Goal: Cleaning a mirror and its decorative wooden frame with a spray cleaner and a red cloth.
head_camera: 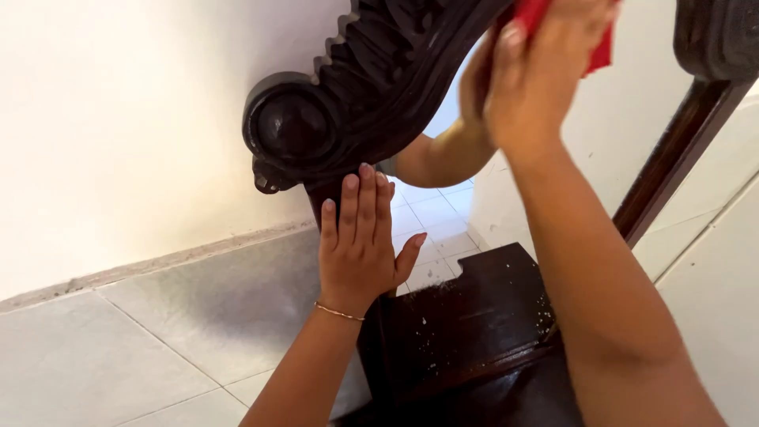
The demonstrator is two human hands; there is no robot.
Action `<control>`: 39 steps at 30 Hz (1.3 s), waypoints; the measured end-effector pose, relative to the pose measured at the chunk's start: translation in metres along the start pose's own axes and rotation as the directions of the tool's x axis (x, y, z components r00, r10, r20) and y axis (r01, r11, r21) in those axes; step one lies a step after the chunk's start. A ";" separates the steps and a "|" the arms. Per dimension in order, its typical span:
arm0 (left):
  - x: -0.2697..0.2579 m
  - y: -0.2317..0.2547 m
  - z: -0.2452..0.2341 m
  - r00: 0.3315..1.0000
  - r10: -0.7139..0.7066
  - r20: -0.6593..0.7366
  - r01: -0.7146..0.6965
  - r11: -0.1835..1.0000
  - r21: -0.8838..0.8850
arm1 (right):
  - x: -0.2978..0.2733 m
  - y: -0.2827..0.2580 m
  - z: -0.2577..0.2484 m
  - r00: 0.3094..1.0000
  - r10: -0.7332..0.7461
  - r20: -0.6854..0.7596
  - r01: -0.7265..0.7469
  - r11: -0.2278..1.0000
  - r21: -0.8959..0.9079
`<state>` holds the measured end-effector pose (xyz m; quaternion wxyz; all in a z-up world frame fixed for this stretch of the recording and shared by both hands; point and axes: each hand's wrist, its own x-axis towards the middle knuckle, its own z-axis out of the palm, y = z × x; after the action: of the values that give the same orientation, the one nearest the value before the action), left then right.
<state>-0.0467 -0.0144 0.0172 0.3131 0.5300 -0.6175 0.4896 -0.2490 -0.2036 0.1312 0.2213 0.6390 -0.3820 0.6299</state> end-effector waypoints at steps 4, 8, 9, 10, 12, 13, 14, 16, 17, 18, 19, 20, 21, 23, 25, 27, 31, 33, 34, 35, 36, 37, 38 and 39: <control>0.000 0.000 0.001 1.000 0.003 -0.014 -0.003 1.000 -0.020 | -0.009 -0.014 -0.030 0.953 -0.269 0.140 0.255 0.961 0.110; 0.000 0.001 0.001 1.000 -0.001 0.001 0.001 1.000 -0.009 | -0.023 0.021 -0.017 0.998 -0.049 0.029 0.047 0.996 0.078; 0.000 0.001 0.000 1.000 -0.003 0.005 0.003 1.000 -0.010 | -0.031 0.025 -0.010 0.999 0.006 -0.039 -0.003 0.997 0.082; 0.000 0.001 0.001 1.000 -0.005 0.005 0.005 1.000 -0.011 | -0.043 -0.004 -0.013 0.999 0.005 -0.038 -0.001 0.997 0.082; -0.001 0.001 0.002 1.000 -0.014 -0.002 0.014 1.000 0.002 | -0.070 -0.061 -0.021 0.924 -0.016 0.381 0.057 0.994 -0.097; -0.001 0.001 0.000 1.000 -0.016 0.002 0.016 1.000 0.004 | -0.071 -0.070 -0.029 0.923 -0.017 0.384 0.058 0.994 -0.094; 0.000 0.000 -0.001 1.000 -0.014 0.014 0.014 1.000 0.001 | -0.073 -0.078 -0.037 0.831 -0.032 0.555 0.117 0.986 -0.118; 0.000 0.000 -0.002 1.000 -0.008 0.027 0.008 1.000 -0.008 | -0.083 -0.050 -0.033 0.707 -0.031 0.706 0.178 0.975 -0.135; 0.000 0.000 -0.001 1.000 -0.008 0.019 0.008 1.000 -0.014 | -0.090 -0.013 -0.020 0.882 -0.181 0.434 0.196 0.981 0.010; 0.000 0.000 -0.001 1.000 -0.008 0.010 0.008 1.000 -0.020 | -0.098 0.023 -0.007 0.955 -0.279 0.099 0.264 0.954 0.144; 0.000 0.000 -0.001 1.000 -0.010 0.009 0.011 1.000 -0.023 | -0.091 0.029 -0.006 0.954 -0.281 0.101 0.266 0.954 0.142; 0.000 0.000 0.000 1.000 -0.008 0.010 0.008 1.000 -0.016 | -0.084 0.035 -0.005 0.991 -0.132 0.014 0.129 0.984 0.124; -0.001 0.000 0.000 1.000 -0.005 0.018 0.005 1.000 -0.010 | -0.079 0.041 -0.005 0.997 0.022 -0.075 -0.013 0.992 0.122; 0.000 0.000 -0.001 1.000 -0.005 0.016 0.005 1.000 -0.009 | -0.086 -0.008 -0.010 0.995 0.080 -0.054 -0.070 0.983 0.172; 0.000 0.000 -0.001 1.000 -0.004 0.008 0.005 1.000 -0.004 | -0.110 -0.045 -0.013 0.990 0.134 -0.037 -0.122 0.967 0.224; -0.001 0.001 0.000 1.000 -0.012 0.019 0.012 1.000 0.005 | -0.151 -0.070 -0.016 0.847 -0.274 0.456 0.354 0.930 -0.098; 0.000 -0.001 -0.001 1.000 -0.005 0.013 0.005 1.000 -0.013 | -0.152 -0.002 -0.011 0.918 -0.336 0.211 0.321 0.941 0.104; 0.000 -0.001 0.000 1.000 -0.002 0.011 0.002 1.000 0.004 | -0.120 0.012 -0.020 0.988 0.122 0.098 -0.136 0.980 0.144; 0.000 0.000 0.001 1.000 -0.003 0.013 0.003 1.000 0.003 | -0.118 0.004 -0.017 0.987 0.123 0.101 -0.137 0.980 0.142; 0.000 0.001 0.001 1.000 -0.011 0.011 0.011 1.000 0.003 | -0.118 -0.004 -0.016 0.981 0.179 0.068 -0.187 0.973 0.136; 0.000 0.002 0.002 1.000 -0.018 0.010 0.018 1.000 0.004 | -0.117 -0.011 -0.014 0.971 0.235 0.036 -0.237 0.963 0.131; -0.001 0.002 0.002 1.000 -0.015 0.010 0.015 1.000 0.001 | -0.127 -0.024 -0.014 0.971 0.237 0.034 -0.239 0.963 0.128; -0.001 0.003 0.002 1.000 -0.018 0.016 0.018 1.000 0.008 | -0.136 -0.036 -0.014 0.921 0.248 0.299 -0.198 0.962 -0.188; -0.001 0.002 0.003 0.999 -0.024 0.022 0.023 1.000 0.017 | -0.145 -0.049 -0.012 0.791 0.312 0.527 -0.049 0.890 -0.453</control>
<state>-0.0484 -0.0168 0.0152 0.3076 0.5452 -0.6107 0.4850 -0.2065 -0.1340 0.0013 0.1607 0.6989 -0.6171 0.3239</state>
